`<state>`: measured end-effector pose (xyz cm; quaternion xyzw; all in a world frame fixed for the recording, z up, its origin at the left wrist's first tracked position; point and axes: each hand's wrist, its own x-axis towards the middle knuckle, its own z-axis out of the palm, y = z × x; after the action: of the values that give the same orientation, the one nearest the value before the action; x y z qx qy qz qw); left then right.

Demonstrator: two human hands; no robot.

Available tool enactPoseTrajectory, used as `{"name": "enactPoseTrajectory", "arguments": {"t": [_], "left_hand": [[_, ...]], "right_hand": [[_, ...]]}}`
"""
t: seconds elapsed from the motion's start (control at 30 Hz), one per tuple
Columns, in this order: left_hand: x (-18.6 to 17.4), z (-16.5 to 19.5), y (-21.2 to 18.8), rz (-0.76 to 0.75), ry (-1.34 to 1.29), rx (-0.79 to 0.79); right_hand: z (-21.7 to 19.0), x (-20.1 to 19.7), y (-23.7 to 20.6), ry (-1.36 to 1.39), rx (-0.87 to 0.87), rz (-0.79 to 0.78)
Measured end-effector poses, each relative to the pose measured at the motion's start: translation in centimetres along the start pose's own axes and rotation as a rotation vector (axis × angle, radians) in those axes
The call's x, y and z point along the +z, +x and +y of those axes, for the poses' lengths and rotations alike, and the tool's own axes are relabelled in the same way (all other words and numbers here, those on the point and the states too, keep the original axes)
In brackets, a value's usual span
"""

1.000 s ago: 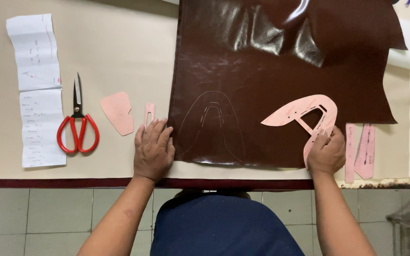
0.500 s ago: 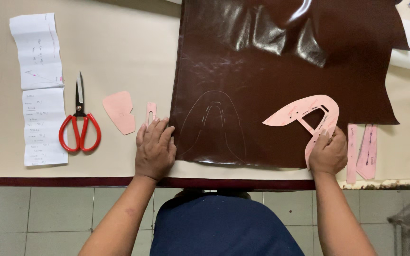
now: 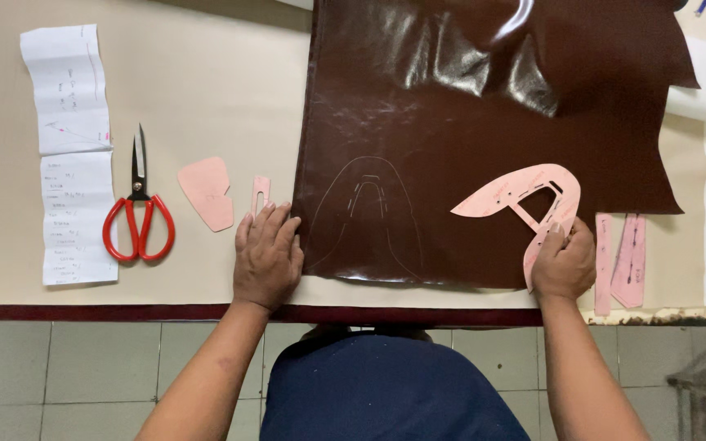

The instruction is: The person selects pink paper patterns from a cluttered table and places them on a brown leather sheet. They then use a pencil to trace the outlines of the patterns onto the leather, preparing the material for cutting.

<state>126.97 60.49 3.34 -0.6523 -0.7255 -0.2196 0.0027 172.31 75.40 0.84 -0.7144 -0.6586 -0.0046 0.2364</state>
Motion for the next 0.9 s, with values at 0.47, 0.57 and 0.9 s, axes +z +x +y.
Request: {"name": "enactPoseTrajectory", "arguments": {"t": [0.47,0.57,0.9], "left_hand": [[-0.6,0.5,0.0,0.040,-0.016,0.049],[-0.5,1.0,-0.3,0.037,-0.026,0.007],[-0.1,0.8,-0.3,0.044,-0.013,0.006]], "right_hand": [[-8.5,-8.4,3.2,0.786,0.588,-0.278],[-11.6,-11.0,3.9,1.045,0.541,-0.305],[-19.3,-6.4,1.6,0.485,0.114,-0.680]]}}
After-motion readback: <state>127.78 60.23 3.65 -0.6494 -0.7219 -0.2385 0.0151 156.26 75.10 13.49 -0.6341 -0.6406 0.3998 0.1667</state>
